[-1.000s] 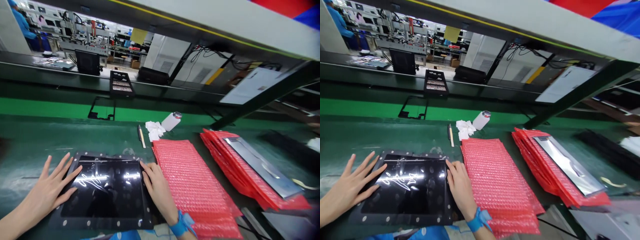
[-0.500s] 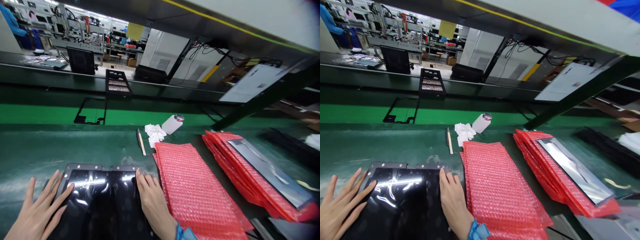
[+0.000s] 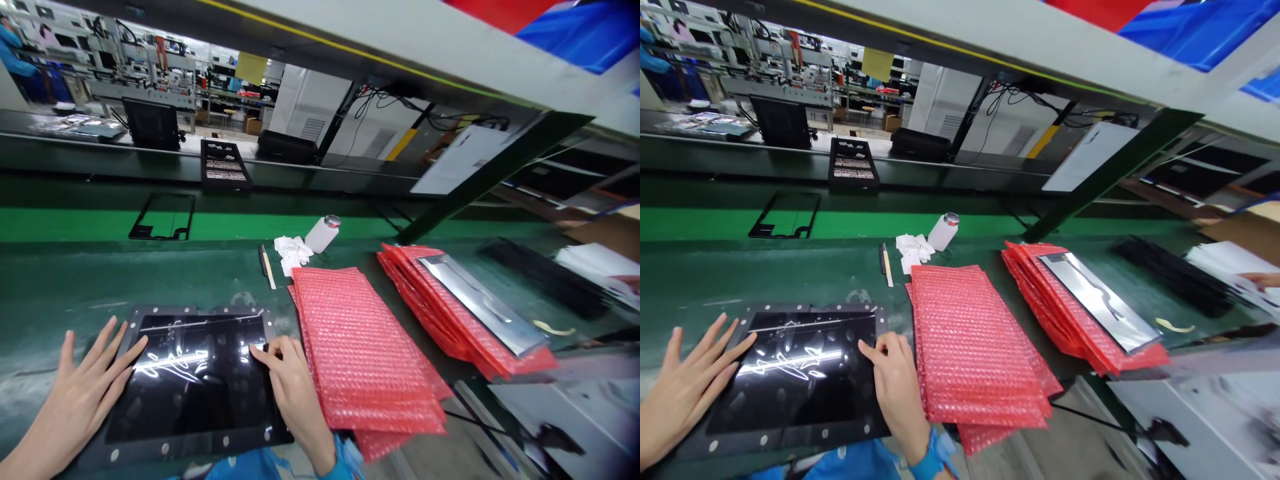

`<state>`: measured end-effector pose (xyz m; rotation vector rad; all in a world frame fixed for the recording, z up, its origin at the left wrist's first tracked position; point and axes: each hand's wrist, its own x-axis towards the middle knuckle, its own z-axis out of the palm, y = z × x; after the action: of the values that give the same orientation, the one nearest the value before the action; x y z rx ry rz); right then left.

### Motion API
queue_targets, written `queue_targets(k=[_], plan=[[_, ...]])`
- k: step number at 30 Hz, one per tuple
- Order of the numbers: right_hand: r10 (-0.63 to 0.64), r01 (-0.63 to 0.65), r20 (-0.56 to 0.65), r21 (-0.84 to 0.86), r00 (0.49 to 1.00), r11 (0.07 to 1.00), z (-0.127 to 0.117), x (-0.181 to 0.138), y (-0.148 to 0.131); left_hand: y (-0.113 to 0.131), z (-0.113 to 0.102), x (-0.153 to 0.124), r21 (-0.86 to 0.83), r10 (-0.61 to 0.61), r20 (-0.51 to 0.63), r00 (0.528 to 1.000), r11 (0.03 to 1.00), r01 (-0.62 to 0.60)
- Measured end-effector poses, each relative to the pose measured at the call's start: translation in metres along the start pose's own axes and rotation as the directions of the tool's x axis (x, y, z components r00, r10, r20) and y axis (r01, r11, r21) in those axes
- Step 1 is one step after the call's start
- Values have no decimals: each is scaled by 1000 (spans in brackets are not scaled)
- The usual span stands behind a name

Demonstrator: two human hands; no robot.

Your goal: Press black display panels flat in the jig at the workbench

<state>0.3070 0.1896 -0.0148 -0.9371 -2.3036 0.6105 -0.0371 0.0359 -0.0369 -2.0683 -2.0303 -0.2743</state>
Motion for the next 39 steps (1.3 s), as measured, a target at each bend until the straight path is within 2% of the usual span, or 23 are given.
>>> queue_targets(k=[2,4,7,9,13,16,18,21,23,27,32,37,39], plan=[[56,-53,-28,81,998,995,-9,-15,-1,-1,-2,0,-3,1,21,1000,1000,-1],[168,-168,13,160,986,973,-18,-29,0,-1,-6,0,-9,1,50,999,1000,0],[341,-375,164,270,925,887,-29,-46,6,0,-11,2,-30,0,67,998,1000,2],[390,-465,282,288,877,837,-34,-49,9,0,-14,3,-53,-1,63,998,999,5],[390,-492,444,141,807,859,-39,-33,10,1,-15,5,-84,-4,79,997,996,11],[389,-457,553,-17,737,889,-42,-11,7,1,-15,5,-93,1,88,996,996,8],[402,-410,581,-125,708,903,-42,0,4,0,-13,5,-90,18,70,997,996,-12],[425,-329,538,-270,728,905,-39,6,0,-2,-8,6,-77,50,10,999,996,-49],[432,-326,493,-290,755,900,-37,3,-4,-3,-6,7,-67,59,-11,998,996,-60],[427,-392,400,-169,811,904,-32,-15,-8,-3,-8,7,-45,57,-4,998,997,-57],[364,-356,212,-76,907,931,-20,-35,-5,0,-11,6,-55,35,5,999,998,-35],[352,-346,158,-66,923,936,-12,-35,1,0,-8,4,-93,-6,30,1000,996,9],[352,-344,158,-79,923,936,-11,-34,3,1,-12,4,-141,-45,107,993,988,60]])
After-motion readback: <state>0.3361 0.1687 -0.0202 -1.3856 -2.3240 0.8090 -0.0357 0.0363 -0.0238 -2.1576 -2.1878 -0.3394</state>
